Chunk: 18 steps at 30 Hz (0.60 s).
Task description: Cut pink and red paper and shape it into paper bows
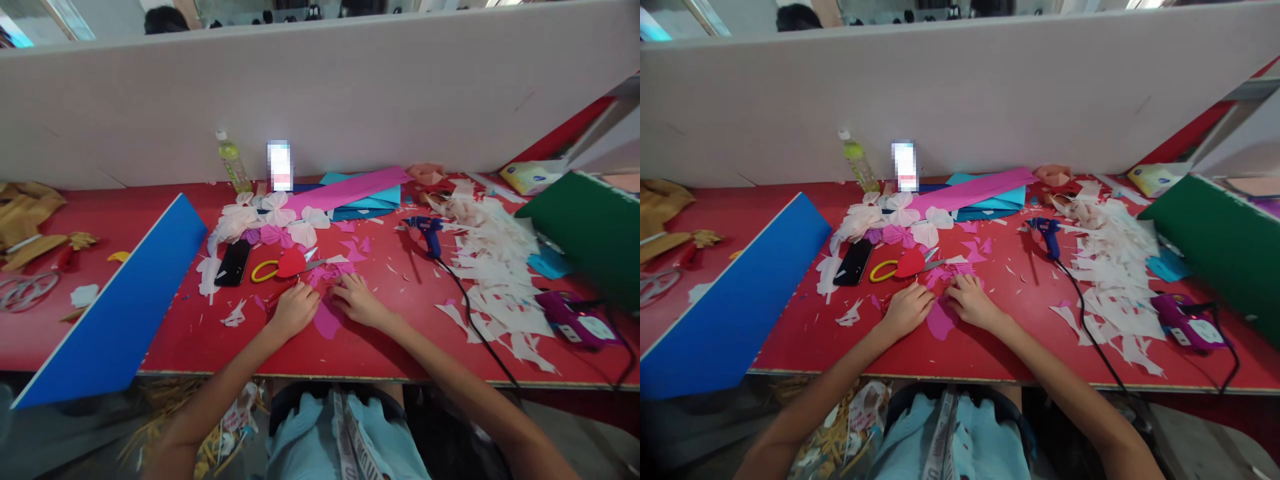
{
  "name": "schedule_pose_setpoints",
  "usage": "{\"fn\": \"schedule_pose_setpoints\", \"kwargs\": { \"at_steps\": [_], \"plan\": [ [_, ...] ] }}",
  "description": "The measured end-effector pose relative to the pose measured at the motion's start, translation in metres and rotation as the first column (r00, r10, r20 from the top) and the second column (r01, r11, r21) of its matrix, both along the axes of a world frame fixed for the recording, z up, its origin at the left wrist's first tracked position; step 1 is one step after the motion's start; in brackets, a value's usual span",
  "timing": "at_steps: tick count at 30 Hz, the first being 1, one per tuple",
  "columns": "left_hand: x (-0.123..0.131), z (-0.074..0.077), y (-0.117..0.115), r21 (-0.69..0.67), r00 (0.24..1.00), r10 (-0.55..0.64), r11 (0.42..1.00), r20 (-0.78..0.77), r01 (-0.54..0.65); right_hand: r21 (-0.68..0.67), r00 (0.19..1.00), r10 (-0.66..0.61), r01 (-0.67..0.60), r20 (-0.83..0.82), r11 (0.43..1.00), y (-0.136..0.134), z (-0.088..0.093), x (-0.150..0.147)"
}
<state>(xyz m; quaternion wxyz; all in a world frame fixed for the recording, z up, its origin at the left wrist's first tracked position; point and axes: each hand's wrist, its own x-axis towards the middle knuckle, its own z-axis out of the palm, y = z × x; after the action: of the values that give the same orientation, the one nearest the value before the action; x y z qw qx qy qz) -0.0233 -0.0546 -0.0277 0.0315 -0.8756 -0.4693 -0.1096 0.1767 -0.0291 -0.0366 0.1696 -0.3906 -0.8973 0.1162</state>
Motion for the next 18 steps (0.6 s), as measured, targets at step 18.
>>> {"fn": "schedule_pose_setpoints", "kwargs": {
  "at_steps": [18],
  "plan": [
    [0.012,-0.005,0.004,0.059,0.994,-0.084,0.994,-0.066,0.088,0.083,1.0,-0.002,0.004,-0.021,0.997,0.009,-0.008,-0.003]
  ]
}}
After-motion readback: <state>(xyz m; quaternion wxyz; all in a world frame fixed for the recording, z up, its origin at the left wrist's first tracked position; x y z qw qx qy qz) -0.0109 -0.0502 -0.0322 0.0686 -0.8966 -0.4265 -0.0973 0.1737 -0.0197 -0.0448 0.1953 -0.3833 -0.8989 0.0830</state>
